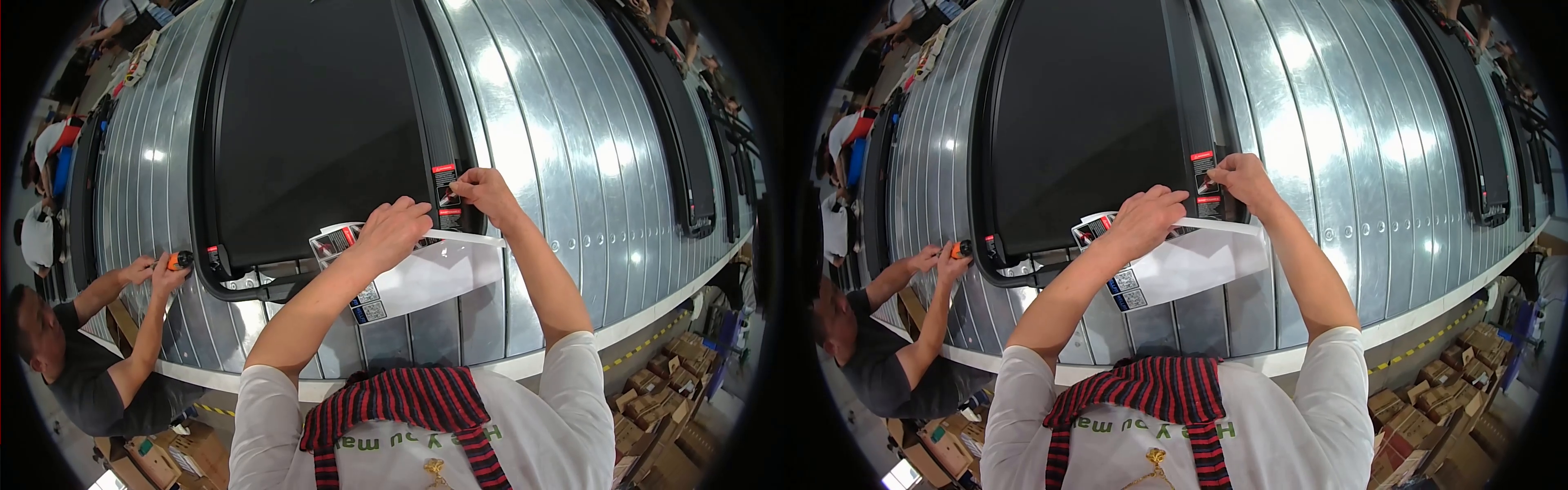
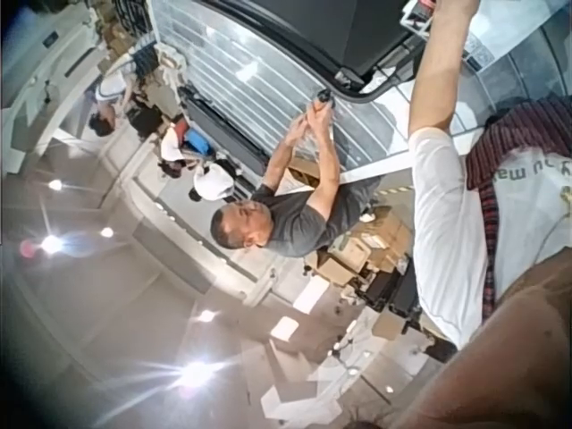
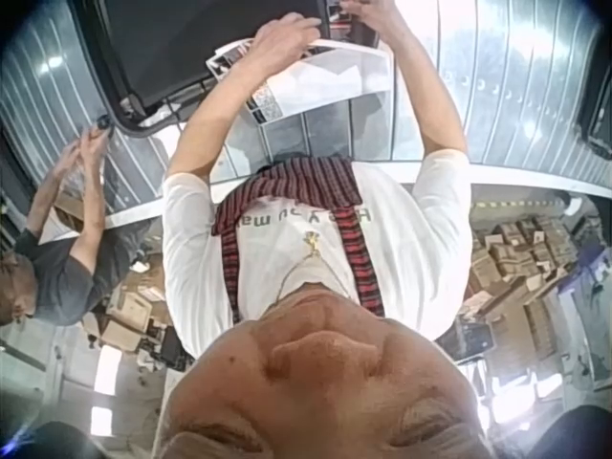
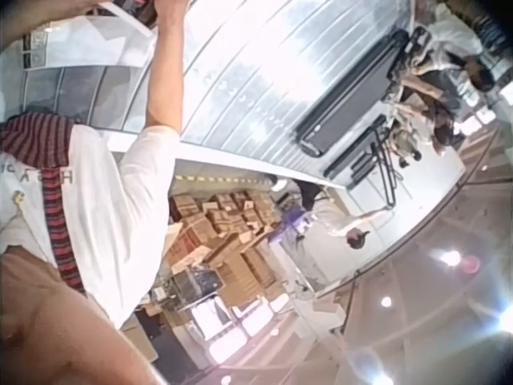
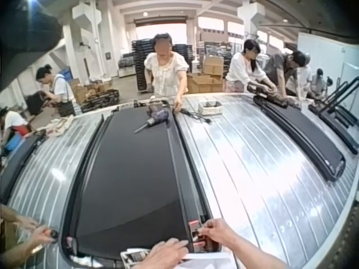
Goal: Applying stickers and labels to treadmills on a production line.
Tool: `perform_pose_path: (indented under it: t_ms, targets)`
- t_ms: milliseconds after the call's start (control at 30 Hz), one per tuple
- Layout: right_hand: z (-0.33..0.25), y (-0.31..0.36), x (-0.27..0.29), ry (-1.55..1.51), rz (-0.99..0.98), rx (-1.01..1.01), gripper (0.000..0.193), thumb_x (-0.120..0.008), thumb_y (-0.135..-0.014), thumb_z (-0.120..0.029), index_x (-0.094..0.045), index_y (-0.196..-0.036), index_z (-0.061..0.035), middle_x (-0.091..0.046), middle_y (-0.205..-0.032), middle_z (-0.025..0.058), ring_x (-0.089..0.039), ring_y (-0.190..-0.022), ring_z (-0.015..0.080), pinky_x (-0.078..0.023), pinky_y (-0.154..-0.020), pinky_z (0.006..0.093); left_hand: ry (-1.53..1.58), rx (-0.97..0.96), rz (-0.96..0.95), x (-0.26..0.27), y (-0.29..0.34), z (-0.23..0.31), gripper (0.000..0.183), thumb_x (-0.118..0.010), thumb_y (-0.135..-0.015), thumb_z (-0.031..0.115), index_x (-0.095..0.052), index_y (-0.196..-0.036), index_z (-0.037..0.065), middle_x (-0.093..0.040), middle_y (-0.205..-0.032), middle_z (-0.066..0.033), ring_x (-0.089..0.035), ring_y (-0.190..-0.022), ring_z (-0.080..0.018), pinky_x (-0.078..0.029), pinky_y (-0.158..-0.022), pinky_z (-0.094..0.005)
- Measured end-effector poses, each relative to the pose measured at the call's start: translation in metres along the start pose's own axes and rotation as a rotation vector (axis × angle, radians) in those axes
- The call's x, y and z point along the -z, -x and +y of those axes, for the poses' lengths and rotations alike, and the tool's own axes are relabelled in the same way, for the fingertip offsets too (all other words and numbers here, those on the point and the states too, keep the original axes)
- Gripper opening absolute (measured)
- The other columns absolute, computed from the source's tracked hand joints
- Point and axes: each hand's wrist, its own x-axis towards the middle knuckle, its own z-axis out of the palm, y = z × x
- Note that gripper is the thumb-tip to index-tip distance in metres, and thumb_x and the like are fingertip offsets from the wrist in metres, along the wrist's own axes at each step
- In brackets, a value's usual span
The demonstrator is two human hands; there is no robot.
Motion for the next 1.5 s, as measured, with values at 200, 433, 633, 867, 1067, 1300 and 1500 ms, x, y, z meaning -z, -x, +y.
perform_pose_path:
  t_ms: [200, 433, 633, 867, 1067, 1300, 1500]
  targets:
    - [-0.001, -0.001, -0.002, 0.058, 0.043, -0.013, 0.012, -0.059, -0.079, -0.01, -0.057, -0.074, 0.0012, -0.057, -0.068, 0.0053, -0.051, -0.062, 0.0101, -0.041, -0.057, 0.0222, 0.025, -0.023, -0.002, 0.002, 0.0, -0.002, 0.012, -0.061, -0.064, 0.007, -0.056, -0.074, 0.004, -0.054, -0.11, -0.0067, -0.048, -0.098, -0.0229, -0.042, -0.072, -0.0354]
    - [0.003, 0.003, -0.005, 0.028, 0.08, 0.0, 0.011, -0.059, -0.078, -0.009, -0.057, -0.073, 0.0007, -0.056, -0.067, 0.0049, -0.051, -0.06, 0.0101, -0.041, -0.056, 0.0228, 0.021, -0.096, -0.017, 0.006, -0.001, -0.001, 0.013, -0.06, -0.063, 0.006, -0.055, -0.074, 0.004, -0.052, -0.113, -0.006, -0.049, -0.088, -0.0229, -0.042, -0.068, -0.0353]
    - [0.009, 0.004, -0.008, -0.02, 0.121, 0.057, 0.014, -0.061, -0.073, -0.01, -0.058, -0.068, 0.0026, -0.054, -0.058, 0.0041, -0.048, -0.054, 0.0102, -0.039, -0.049, 0.0252, 0.074, -0.166, 0.005, -0.002, -0.006, -0.008, 0.004, -0.053, -0.065, 0.001, -0.054, -0.068, 0.003, -0.054, -0.106, -0.001, -0.046, -0.081, -0.02, -0.039, -0.064, -0.0336]
    - [0.001, 0.003, -0.008, 0.099, 0.139, 0.062, 0.014, -0.059, -0.074, -0.009, -0.058, -0.07, 0.0035, -0.057, -0.062, 0.0067, -0.051, -0.056, 0.0107, -0.04, -0.052, 0.0246, 0.12, -0.159, -0.034, 0.001, -0.012, -0.012, 0.002, -0.055, -0.065, 0.003, -0.055, -0.067, 0.004, -0.055, -0.102, 0.0015, -0.046, -0.079, -0.0196, -0.039, -0.063, -0.033]
    - [-0.004, 0.001, -0.008, 0.212, 0.16, 0.092, 0.013, -0.058, -0.074, -0.01, -0.057, -0.069, 0.0025, -0.058, -0.064, 0.0066, -0.051, -0.056, 0.0116, -0.041, -0.052, 0.0245, 0.069, -0.178, -0.052, 0.009, -0.016, -0.013, 0.004, -0.057, -0.065, 0.005, -0.056, -0.069, 0.005, -0.054, -0.093, 0.0018, -0.046, -0.08, -0.0203, -0.041, -0.063, -0.0335]
    - [-0.031, 0.027, -0.019, 0.894, 0.349, 0.363, 0.024, -0.067, -0.064, -0.021, -0.058, -0.076, -0.0025, -0.057, -0.086, 0.0138, -0.056, -0.075, 0.0297, -0.047, -0.066, 0.037, -0.015, -0.214, -0.099, 0.0, -0.016, -0.012, 0.009, -0.059, -0.064, 0.009, -0.059, -0.073, 0.008, -0.052, -0.109, -0.0003, -0.05, -0.083, -0.0226, -0.046, -0.058, -0.034]
    - [-0.011, 0.018, -0.016, 0.655, 0.287, 0.183, 0.055, -0.075, -0.057, -0.036, -0.052, -0.096, -0.0041, -0.059, -0.09, 0.015, -0.058, -0.082, 0.0298, -0.046, -0.068, 0.0374, 0.015, -0.155, -0.156, 0.004, -0.011, -0.007, 0.008, -0.059, -0.066, 0.009, -0.059, -0.073, 0.005, -0.051, -0.11, 0.0008, -0.047, -0.087, -0.0214, -0.041, -0.063, -0.0333]
